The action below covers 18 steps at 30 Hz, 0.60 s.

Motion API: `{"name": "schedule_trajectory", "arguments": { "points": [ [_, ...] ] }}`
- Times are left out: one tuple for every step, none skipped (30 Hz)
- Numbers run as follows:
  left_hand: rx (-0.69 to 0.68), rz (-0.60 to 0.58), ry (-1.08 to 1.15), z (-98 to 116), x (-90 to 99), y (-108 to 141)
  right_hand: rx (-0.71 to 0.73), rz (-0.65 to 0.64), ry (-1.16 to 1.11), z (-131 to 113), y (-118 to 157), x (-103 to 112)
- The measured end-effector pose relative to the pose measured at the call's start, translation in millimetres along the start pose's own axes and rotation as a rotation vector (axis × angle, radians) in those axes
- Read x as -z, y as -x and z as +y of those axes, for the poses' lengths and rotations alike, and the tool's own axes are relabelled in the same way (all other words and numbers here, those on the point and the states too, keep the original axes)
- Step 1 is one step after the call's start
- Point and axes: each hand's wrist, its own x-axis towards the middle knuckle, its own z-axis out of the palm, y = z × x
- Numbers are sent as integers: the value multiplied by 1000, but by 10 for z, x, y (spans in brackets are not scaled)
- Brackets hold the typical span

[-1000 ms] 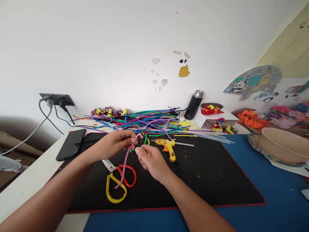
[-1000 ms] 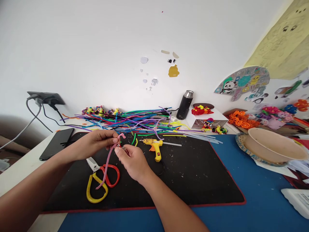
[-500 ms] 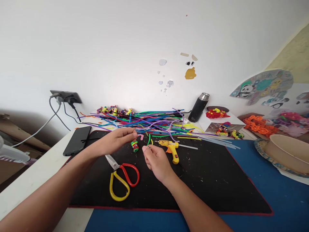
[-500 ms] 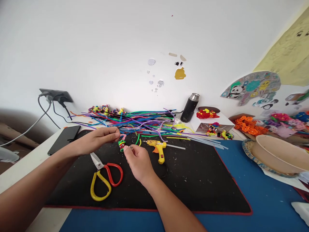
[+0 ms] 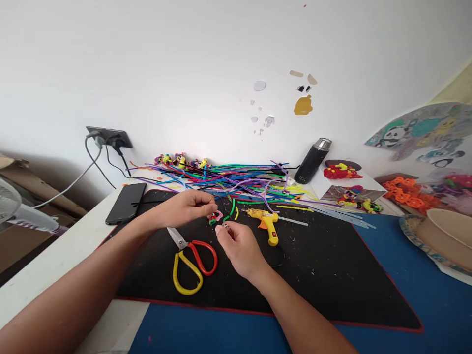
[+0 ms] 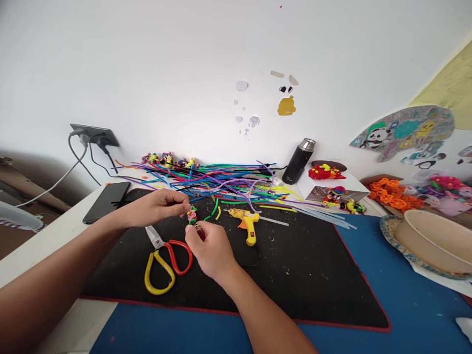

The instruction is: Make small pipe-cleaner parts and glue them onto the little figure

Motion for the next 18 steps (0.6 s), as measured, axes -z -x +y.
{"name": "schedule_trajectory", "arguments": {
  "points": [
    [-3, -2, 7, -5, -2, 0, 1, -5, 6, -14, 4, -4],
    [-7, -2, 14, -9, -3, 0, -2, -12, 11, -28, 8, -6],
    [-10, -2, 20, -12, -4, 1, -7, -19, 15, -40, 11, -8],
    [-11, -2, 24, -13, -4, 2, -13, -23, 18, -49, 13, -9],
    [-11, -3, 25, -13, -5, 3, -18, -27, 21, -55, 14, -9],
    [-11, -3, 25, -12, -6, 3, -22, -29, 25, -57, 16, -9],
    [-11, -4, 26, -10, -7, 4, -25, -32, 27, -55, 17, -9],
    [-12, -6, 26, -7, -8, 4, -27, -34, 27, -51, 18, -10],
    [-14, -9, 28, -3, -9, 4, -29, -39, 23, -44, 19, -11],
    [-16, -12, 29, 0, -10, 4, -31, -45, 18, -38, 21, -14],
    [-18, -14, 30, 3, -11, 4, -35, -51, 13, -33, 22, -18],
    [-20, -15, 33, 5, -12, 4, -40, -54, 10, -30, 24, -22],
    [-21, -14, 34, 5, -11, 5, -45, -54, 9, -30, 25, -27],
    [-20, -12, 35, 5, -11, 7, -53, -53, 9, -31, 26, -32],
    [-19, -11, 35, 3, -9, 9, -60, -52, 10, -34, 25, -36],
    [-17, -13, 35, 1, -8, 10, -66, -50, 10, -36, 24, -40],
    [-15, -17, 35, -1, -7, 12, -71, -48, 10, -36, 22, -42],
    [-13, -21, 35, -3, -6, 13, -74, -45, 12, -34, 20, -44]
  ]
}}
